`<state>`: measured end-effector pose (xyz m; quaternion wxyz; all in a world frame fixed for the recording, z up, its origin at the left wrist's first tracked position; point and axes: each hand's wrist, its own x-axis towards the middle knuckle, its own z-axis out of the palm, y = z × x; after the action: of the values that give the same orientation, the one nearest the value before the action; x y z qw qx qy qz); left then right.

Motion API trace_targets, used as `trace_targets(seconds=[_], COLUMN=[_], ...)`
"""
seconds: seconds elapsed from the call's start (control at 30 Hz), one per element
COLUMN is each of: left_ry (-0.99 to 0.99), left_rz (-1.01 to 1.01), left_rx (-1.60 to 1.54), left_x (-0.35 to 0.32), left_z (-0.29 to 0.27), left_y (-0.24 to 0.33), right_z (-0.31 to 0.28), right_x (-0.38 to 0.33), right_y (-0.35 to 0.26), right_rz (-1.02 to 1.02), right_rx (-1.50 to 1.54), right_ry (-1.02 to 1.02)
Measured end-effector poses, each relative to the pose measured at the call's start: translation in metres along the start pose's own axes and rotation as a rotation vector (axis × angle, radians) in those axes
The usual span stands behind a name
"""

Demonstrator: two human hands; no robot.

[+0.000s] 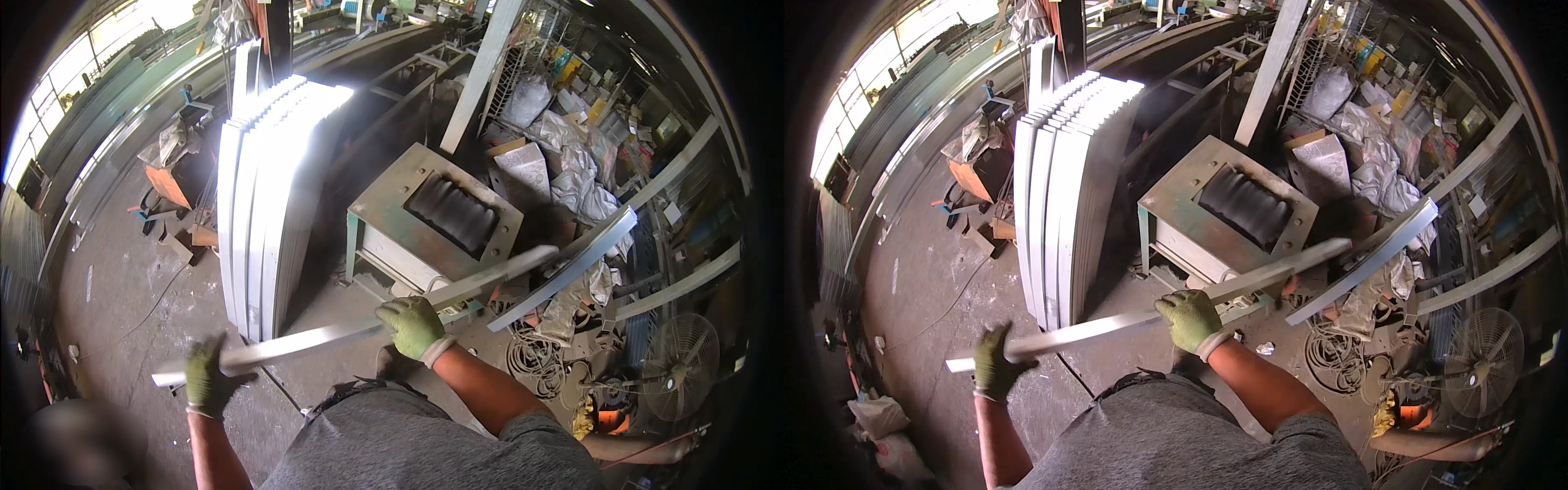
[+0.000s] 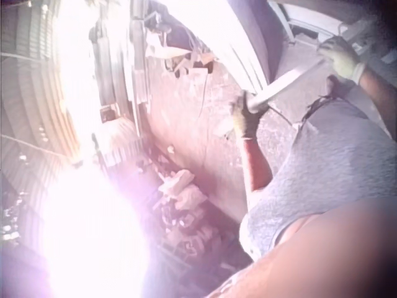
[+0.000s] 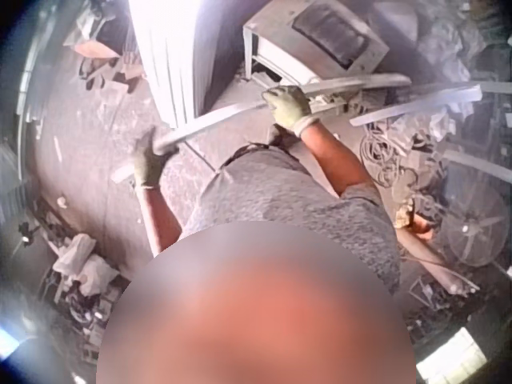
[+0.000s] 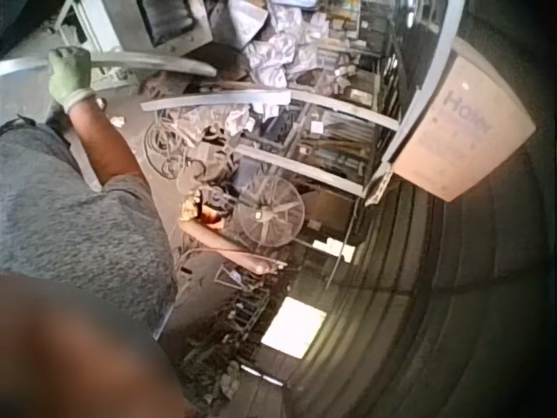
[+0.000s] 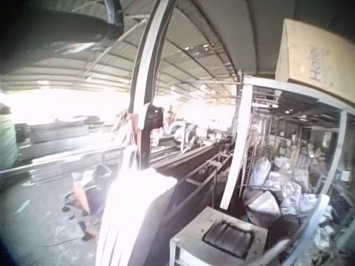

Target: The person repeatedly picks up long, flat metal sheets and feeds them one by one into a roller machine. After each sheet passes through, the person stacks it with others nearby. The process is continuous and repetitive throughout the clip.

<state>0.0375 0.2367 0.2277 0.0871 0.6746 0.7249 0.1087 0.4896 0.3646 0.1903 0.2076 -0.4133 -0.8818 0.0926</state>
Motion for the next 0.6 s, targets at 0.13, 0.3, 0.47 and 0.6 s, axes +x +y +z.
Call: trace_targets(seconds=[0.13, 0.3, 0.47, 0.6], left_ry=[-0.425, -0.517, -0.587, -0.447], left_rz=[0.044, -0.106, -0.176, -0.154], left_rx=[-0.078, -0.187, -0.226, -0.207], left_x=[-0.051, -0.101, -0.096, -0.067], left_z=[0.077, 0.150, 0.184, 0.201], left_y=[-0.018, -0.018, 0.017, 0.079], right_z=[0.030, 0.067, 0.087, 0.070], right_x=[-0.002, 0.002, 0.005, 0.026], right_y=[0.030, 0.064, 0.105, 0.159], right_rz=[-0.116, -0.244, -0.150, -0.089], right_rx=[0.036, 0.035, -0.053, -0.118], right_ry=[-0.084, -0.142, -0.425, -0.392])
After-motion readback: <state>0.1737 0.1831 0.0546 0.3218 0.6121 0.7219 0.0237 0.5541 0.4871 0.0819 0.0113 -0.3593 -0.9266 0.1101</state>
